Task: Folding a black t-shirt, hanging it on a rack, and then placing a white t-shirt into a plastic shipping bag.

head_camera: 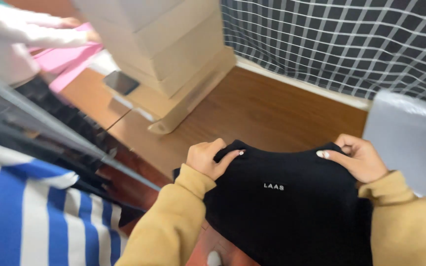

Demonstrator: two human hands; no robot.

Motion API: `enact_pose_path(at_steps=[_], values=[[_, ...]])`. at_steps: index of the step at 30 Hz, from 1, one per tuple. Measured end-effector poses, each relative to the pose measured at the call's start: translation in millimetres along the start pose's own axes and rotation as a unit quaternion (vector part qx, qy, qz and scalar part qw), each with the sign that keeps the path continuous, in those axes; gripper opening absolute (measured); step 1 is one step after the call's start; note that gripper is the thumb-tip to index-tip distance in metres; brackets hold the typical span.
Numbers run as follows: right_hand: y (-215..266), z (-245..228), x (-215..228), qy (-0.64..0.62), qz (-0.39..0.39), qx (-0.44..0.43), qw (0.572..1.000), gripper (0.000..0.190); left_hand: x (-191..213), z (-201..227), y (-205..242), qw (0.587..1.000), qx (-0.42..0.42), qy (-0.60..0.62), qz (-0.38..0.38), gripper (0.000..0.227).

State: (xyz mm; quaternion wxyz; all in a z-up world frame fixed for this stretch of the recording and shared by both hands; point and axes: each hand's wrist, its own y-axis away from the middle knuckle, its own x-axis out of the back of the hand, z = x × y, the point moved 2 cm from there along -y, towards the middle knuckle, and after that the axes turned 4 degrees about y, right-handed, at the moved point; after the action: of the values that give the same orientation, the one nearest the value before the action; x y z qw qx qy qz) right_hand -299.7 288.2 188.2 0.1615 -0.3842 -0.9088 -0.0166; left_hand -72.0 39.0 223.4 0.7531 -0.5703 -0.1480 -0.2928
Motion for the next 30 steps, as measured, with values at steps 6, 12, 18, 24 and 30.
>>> enact_pose_path(at_steps=[6, 12, 18, 24, 30], values=[[18.2, -93.7, -17.9, 0.046, -0.159, 0.092, 0.982, 0.013, 112.6, 53.8, 10.3, 0.986, 0.123, 0.112, -0.019, 0.026], [37.6, -197.7, -67.7, 0.146, -0.145, 0.215, 0.955, 0.021, 201.9, 92.3, 19.9, 0.983, 0.14, 0.116, 0.012, 0.037], [-26.6, -192.0, -109.8, 0.218, -0.175, 0.218, 0.935, 0.025, 294.4, 143.2, 41.4, 0.979, 0.126, 0.149, 0.049, 0.04], [32.9, -243.0, -192.9, 0.17, -0.203, 0.22, 0.939, 0.016, 348.4, 171.6, 102.7, 0.895, 0.122, 0.428, 0.026, 0.023], [47.6, -241.0, -261.9, 0.109, -0.283, 0.301, 0.904, 0.022, 395.0, 178.3, 179.7, 0.881, 0.234, 0.408, 0.057, 0.036]])
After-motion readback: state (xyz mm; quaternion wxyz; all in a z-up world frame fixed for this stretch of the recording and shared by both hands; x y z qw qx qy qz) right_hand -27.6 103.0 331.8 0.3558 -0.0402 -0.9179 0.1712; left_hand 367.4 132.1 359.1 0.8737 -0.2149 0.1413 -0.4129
